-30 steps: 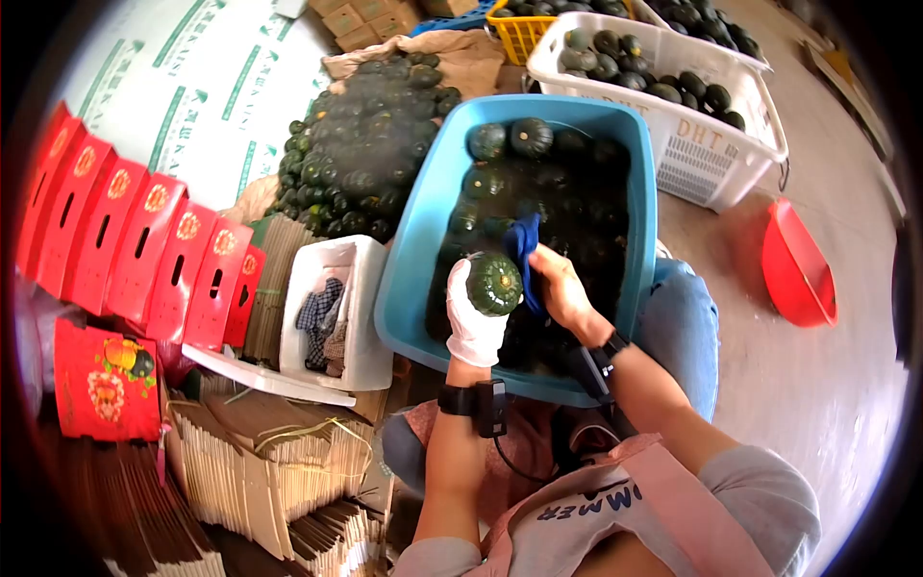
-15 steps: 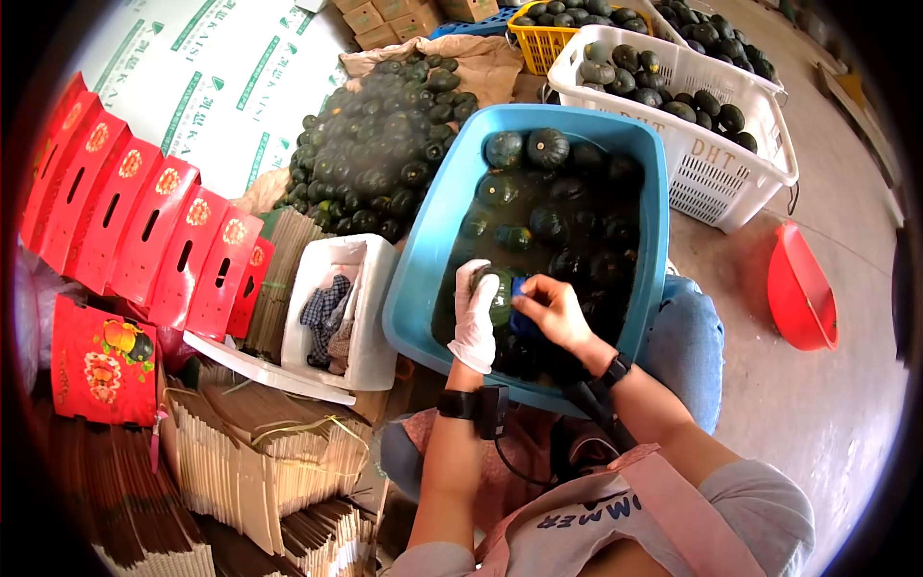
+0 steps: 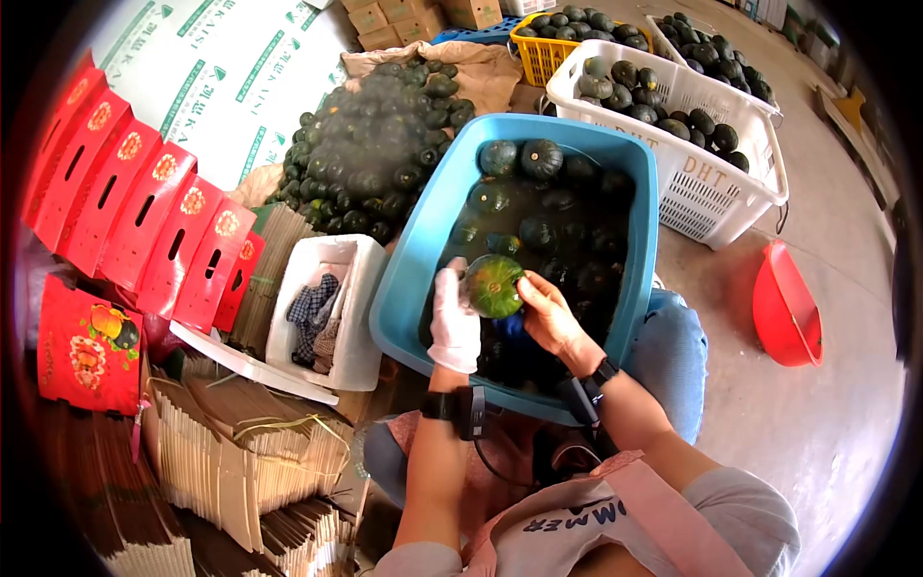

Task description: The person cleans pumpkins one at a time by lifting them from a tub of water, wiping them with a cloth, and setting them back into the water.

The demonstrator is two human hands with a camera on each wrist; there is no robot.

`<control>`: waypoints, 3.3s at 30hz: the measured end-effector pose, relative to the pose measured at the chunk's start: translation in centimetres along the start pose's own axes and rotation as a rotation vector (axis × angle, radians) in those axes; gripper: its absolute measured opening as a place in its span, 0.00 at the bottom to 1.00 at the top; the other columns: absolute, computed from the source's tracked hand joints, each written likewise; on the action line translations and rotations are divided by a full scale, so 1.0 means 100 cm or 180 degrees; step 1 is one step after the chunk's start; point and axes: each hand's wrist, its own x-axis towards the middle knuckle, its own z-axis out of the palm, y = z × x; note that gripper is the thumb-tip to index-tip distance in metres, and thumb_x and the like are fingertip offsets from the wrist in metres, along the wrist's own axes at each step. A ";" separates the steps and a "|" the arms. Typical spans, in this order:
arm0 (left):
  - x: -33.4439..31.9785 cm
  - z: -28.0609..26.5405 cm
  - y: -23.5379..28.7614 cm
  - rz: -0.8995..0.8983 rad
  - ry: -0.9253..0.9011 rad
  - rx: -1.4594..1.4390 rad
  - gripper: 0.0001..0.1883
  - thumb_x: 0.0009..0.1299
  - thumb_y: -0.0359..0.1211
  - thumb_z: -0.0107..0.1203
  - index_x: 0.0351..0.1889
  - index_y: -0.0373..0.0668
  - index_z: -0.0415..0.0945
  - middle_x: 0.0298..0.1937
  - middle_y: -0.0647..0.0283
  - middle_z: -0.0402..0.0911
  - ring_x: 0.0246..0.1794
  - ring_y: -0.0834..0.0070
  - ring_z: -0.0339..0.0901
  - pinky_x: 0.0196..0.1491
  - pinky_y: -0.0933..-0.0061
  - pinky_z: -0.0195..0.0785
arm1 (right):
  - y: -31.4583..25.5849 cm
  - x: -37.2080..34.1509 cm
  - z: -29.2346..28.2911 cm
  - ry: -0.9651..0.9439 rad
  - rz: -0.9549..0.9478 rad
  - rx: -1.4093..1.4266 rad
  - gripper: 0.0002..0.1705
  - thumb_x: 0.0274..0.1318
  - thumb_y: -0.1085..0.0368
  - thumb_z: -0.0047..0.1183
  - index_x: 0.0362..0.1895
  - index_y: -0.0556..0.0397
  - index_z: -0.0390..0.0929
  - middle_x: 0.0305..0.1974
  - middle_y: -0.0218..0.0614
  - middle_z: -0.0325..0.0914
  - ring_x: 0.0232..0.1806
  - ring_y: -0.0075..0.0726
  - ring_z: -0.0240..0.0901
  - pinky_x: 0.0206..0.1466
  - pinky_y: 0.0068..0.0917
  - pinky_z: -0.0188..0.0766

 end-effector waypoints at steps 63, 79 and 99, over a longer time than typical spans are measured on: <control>0.009 0.012 -0.065 0.1647 0.0635 0.2127 0.21 0.75 0.42 0.46 0.59 0.39 0.62 0.55 0.59 0.65 0.56 0.67 0.64 0.64 0.68 0.55 | 0.048 0.000 -0.008 0.0796 -0.1582 -0.2319 0.26 0.73 0.53 0.35 0.64 0.59 0.64 0.63 0.37 0.65 0.64 0.31 0.59 0.69 0.27 0.52; 0.006 0.015 -0.045 0.1435 -0.0978 0.3076 0.23 0.59 0.27 0.62 0.53 0.38 0.69 0.49 0.52 0.77 0.47 0.63 0.77 0.51 0.67 0.70 | 0.011 0.006 -0.024 0.0504 -0.2240 -0.3887 0.19 0.63 0.63 0.39 0.50 0.63 0.73 0.48 0.54 0.73 0.49 0.61 0.68 0.54 0.40 0.65; -0.018 0.035 -0.050 0.2713 -0.0455 0.3674 0.43 0.64 0.34 0.62 0.72 0.33 0.49 0.74 0.43 0.51 0.75 0.49 0.48 0.74 0.60 0.43 | 0.022 0.012 -0.039 0.0263 0.0888 0.1803 0.27 0.67 0.44 0.36 0.49 0.50 0.77 0.46 0.36 0.81 0.50 0.41 0.76 0.61 0.39 0.68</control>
